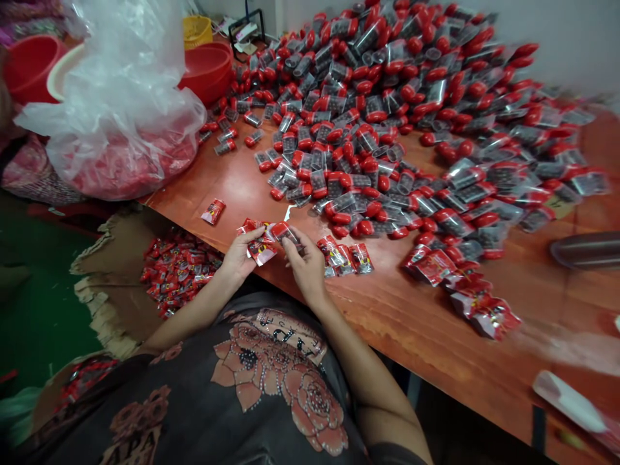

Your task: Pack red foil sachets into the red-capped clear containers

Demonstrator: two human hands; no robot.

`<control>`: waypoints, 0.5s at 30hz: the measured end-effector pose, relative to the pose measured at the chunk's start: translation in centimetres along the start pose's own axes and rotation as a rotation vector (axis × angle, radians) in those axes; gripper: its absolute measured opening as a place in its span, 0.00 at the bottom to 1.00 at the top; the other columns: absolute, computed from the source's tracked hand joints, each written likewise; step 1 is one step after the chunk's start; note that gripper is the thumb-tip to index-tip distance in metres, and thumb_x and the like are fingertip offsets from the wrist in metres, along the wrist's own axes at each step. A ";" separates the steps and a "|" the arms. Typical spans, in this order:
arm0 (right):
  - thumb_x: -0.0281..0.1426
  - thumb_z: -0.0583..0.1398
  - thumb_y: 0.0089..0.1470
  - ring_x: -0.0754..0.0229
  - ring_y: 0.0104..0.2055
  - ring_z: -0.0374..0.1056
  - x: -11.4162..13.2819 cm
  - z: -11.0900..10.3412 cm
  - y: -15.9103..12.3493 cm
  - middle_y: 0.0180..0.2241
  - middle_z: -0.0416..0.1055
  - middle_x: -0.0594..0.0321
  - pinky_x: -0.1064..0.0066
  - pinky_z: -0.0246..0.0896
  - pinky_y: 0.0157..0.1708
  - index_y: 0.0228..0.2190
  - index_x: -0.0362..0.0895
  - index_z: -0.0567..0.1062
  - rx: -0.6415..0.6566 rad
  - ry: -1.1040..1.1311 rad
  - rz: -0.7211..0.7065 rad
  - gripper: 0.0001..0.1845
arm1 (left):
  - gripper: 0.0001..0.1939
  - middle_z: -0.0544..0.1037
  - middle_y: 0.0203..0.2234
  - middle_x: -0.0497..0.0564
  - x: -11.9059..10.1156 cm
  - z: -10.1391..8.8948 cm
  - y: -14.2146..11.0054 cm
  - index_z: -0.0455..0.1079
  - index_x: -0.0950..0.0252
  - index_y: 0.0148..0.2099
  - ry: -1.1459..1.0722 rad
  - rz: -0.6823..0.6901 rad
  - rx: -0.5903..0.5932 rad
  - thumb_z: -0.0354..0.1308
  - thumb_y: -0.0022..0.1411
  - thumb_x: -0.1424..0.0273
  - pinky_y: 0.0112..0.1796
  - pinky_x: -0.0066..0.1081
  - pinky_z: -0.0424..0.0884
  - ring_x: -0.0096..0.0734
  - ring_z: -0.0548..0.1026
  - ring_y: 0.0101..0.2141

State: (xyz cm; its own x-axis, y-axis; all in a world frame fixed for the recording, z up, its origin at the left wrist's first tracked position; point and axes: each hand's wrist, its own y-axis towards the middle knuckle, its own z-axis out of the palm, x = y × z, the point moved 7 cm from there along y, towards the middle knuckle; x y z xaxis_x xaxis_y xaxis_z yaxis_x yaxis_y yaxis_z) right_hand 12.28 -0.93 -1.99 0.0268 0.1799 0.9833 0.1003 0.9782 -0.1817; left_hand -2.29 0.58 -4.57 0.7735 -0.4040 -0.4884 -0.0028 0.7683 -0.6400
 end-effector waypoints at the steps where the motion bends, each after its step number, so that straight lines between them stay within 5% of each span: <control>1: 0.40 0.63 0.53 0.66 0.22 0.65 0.1 -0.1 -0.2 0.30 0.75 0.64 0.71 0.66 0.20 0.50 0.49 0.77 -0.010 0.012 -0.001 0.22 | 0.03 0.81 0.27 0.51 -0.2 -0.1 -0.1 0.77 0.70 0.33 0.009 0.014 -0.014 0.65 0.54 0.79 0.38 0.32 0.73 0.28 0.77 0.27; 15: 0.38 0.62 0.55 0.66 0.24 0.65 1.1 -0.4 -1.1 0.36 0.76 0.62 0.70 0.67 0.22 0.50 0.50 0.76 -0.046 -0.002 -0.105 0.20 | 0.06 0.80 0.25 0.47 0.2 0.1 -0.3 0.75 0.66 0.30 -0.021 0.023 -0.039 0.69 0.52 0.77 0.37 0.29 0.72 0.25 0.77 0.27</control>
State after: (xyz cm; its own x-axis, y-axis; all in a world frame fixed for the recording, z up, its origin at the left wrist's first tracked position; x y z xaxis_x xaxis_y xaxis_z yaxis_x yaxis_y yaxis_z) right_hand 12.64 -1.83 -0.75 0.0120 0.0768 0.9970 0.1484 0.9859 -0.0778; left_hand -2.10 0.36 -4.41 0.7863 -0.3754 -0.4907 -0.0452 0.7571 -0.6517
